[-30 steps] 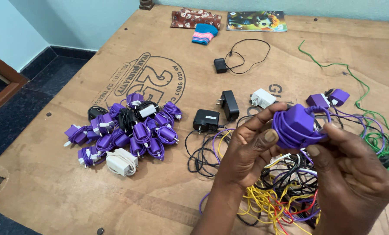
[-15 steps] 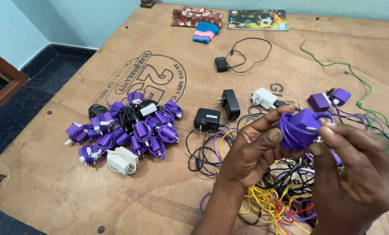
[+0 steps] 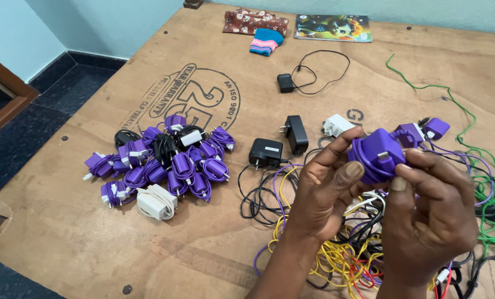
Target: The person sits on the floor and repeatedly picks up purple power adapters, wraps their cables neatly around the adapter body, and places them into a growing pile. Other tangled cables and chargers remain on the floor nearby.
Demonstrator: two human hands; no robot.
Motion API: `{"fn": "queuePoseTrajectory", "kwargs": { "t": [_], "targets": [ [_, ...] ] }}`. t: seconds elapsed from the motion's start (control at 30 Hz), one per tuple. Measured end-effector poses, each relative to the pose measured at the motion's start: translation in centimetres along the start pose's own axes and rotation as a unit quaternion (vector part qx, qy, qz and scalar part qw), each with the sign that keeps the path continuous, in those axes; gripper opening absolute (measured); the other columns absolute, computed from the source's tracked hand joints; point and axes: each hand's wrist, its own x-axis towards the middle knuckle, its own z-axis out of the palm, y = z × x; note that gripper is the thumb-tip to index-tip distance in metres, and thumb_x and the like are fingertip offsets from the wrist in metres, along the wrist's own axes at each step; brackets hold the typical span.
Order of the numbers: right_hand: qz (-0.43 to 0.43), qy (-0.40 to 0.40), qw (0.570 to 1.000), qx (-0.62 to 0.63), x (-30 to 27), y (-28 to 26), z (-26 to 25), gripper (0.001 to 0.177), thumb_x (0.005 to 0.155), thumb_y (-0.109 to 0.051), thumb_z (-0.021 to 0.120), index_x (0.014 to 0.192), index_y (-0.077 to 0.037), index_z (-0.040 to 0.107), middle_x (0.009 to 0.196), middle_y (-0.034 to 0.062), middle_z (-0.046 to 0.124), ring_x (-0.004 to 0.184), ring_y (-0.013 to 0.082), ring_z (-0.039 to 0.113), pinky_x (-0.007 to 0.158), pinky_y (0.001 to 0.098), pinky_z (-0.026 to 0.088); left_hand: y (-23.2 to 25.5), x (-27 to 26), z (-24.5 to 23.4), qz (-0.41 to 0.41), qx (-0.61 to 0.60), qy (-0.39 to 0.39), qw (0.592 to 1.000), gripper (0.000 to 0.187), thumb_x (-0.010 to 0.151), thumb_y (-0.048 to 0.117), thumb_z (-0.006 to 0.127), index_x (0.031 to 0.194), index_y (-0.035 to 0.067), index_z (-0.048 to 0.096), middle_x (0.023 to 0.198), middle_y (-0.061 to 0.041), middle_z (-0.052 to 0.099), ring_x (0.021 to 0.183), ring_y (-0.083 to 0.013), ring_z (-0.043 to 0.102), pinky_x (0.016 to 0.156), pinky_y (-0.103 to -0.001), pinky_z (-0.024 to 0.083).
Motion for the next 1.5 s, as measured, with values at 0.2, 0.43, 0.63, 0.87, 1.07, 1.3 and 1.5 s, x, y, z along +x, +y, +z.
{"fn": "queuePoseTrajectory", "kwargs": {
  "t": [0.2, 0.43, 0.63, 0.87, 1.07, 1.3, 1.5],
  "targets": [
    [0.046, -0.011, 0.992, 0.120, 0.2, -1.6, 0.2, 0.021, 0.103, 0.006, 0.067, 0.123, 0.005, 0.060, 0.139, 0.0147, 0.059, 0.117, 0.0144, 0.065, 0.102, 0.0259, 0.058, 1.4, 0.0, -0.6, 0.009, 0.044, -0.027, 0.999, 0.065, 0.098, 0.011, 0.076, 0.155, -0.002, 0.047, 0.141, -0.013, 0.064, 0.124, -0.0188, 0.065, 0.108, -0.039, 0.054],
    [0.043, -0.049, 0.983, 0.171, 0.6, -2.1, -0.5, 0.020, 0.103, 0.004, 0.065, 0.124, 0.004, 0.063, 0.138, 0.0135, 0.058, 0.121, 0.0143, 0.064, 0.105, 0.0260, 0.055, 1.9, -0.4, -0.5, 0.016, 0.026, -0.047, 0.998, 0.069, 0.096, 0.005, 0.077, 0.157, -0.001, 0.044, 0.139, -0.011, 0.060, 0.132, -0.0183, 0.060, 0.117, -0.039, 0.049],
    [0.059, -0.094, 0.988, 0.106, 0.0, -3.3, 1.0, 0.030, 0.101, 0.004, 0.061, 0.132, 0.006, 0.061, 0.141, 0.0153, 0.059, 0.119, 0.0135, 0.061, 0.103, 0.0262, 0.051, 3.4, -1.4, -0.7, 0.056, 0.087, -0.020, 0.994, 0.075, 0.095, 0.003, 0.074, 0.161, -0.001, 0.040, 0.141, -0.011, 0.059, 0.133, -0.0160, 0.059, 0.118, -0.033, 0.047],
    [0.205, -0.240, 0.922, 0.225, -2.5, -1.4, 9.1, 0.041, 0.103, 0.000, 0.058, 0.144, 0.002, 0.055, 0.122, 0.0079, 0.067, 0.106, 0.0099, 0.063, 0.091, 0.0242, 0.052, 7.5, -2.8, -4.8, 0.171, 0.294, 0.120, 0.933, 0.067, 0.101, 0.002, 0.066, 0.162, -0.006, 0.038, 0.133, -0.015, 0.061, 0.118, -0.0153, 0.059, 0.102, -0.030, 0.049],
    [0.236, -0.312, 0.844, 0.367, -6.9, -1.7, 17.3, 0.045, 0.101, 0.004, 0.056, 0.146, 0.004, 0.049, 0.128, 0.0073, 0.064, 0.113, 0.0090, 0.060, 0.098, 0.0231, 0.050, 12.6, -5.0, -9.5, 0.240, 0.429, 0.222, 0.842, 0.064, 0.103, 0.010, 0.061, 0.158, -0.008, 0.034, 0.147, -0.016, 0.056, 0.131, -0.0166, 0.055, 0.110, -0.028, 0.045],
    [0.280, -0.387, 0.836, 0.271, -11.4, -4.2, 25.2, 0.045, 0.101, 0.000, 0.061, 0.145, -0.003, 0.056, 0.114, 0.0168, 0.069, 0.095, 0.0184, 0.062, 0.081, 0.0322, 0.052, 19.5, -8.1, -14.9, 0.271, 0.671, 0.313, 0.615, 0.062, 0.101, 0.019, 0.060, 0.151, -0.010, 0.042, 0.148, -0.030, 0.054, 0.139, -0.0373, 0.054, 0.116, -0.041, 0.042],
    [-0.117, -0.357, 0.927, 0.010, -14.3, -4.1, 28.8, 0.045, 0.093, -0.014, 0.070, 0.135, -0.002, 0.061, 0.143, 0.0241, 0.056, 0.136, 0.0463, 0.048, 0.115, 0.0534, 0.035, 23.1, -9.2, -18.8, 0.223, 0.796, 0.332, 0.455, 0.059, 0.095, 0.018, 0.057, 0.148, -0.008, 0.048, 0.146, -0.028, 0.057, 0.141, -0.0415, 0.053, 0.132, -0.052, 0.024]
  ]
}}
